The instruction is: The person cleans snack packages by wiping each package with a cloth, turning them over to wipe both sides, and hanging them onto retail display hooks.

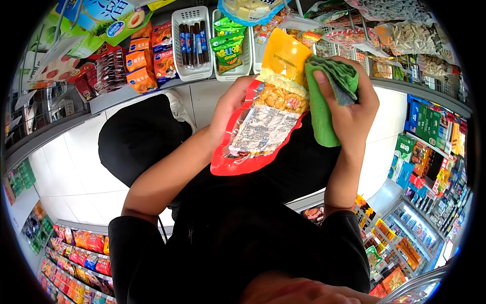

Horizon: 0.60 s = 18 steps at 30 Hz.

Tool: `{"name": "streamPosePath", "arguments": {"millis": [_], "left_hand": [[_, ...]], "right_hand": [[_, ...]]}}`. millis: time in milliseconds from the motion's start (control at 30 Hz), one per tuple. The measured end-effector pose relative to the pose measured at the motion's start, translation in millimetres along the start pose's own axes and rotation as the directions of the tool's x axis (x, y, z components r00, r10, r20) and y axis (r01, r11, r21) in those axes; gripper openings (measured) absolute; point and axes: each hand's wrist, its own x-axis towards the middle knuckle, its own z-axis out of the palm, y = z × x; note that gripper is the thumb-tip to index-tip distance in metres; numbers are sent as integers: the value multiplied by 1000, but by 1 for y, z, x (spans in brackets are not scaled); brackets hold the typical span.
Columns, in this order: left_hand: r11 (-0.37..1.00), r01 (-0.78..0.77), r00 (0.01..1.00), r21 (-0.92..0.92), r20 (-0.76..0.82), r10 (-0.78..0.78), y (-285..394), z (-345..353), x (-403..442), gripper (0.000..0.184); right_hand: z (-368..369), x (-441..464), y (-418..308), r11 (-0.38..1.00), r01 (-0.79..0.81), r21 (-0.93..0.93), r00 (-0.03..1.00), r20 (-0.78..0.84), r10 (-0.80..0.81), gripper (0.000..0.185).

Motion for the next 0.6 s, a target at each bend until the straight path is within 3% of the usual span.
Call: {"name": "streamPosePath", "arguments": {"millis": [100,200,233,367,500,600], "left_hand": [[997,37,999,-73,26,-35,0,0,1,42],[967,133,988,-219,109,-111,6,1,2,37],[978,111,992,-176,83,-97,4,0,2,37],[996,41,999,-78,15,-40,0,-4,0,39],[999,9,1000,-54,24,-7,2,-2,1,41],[948,134,984,-288,149,-93,11,9,-1,45]], "right_hand": [[5,-1,3,999,-49,12,992,-112,50,33],[8,-1,4,985,165,-49,986,-4,-165,31],[10,1,3,975,222,-8,975,10,-222,32],[3,0,0,995,71,-65,997,-29,-73,32],[4,2,1,956,292,-19,948,142,-286,37],[-3,5,3,946,313,-84,941,160,-297,36]]}}
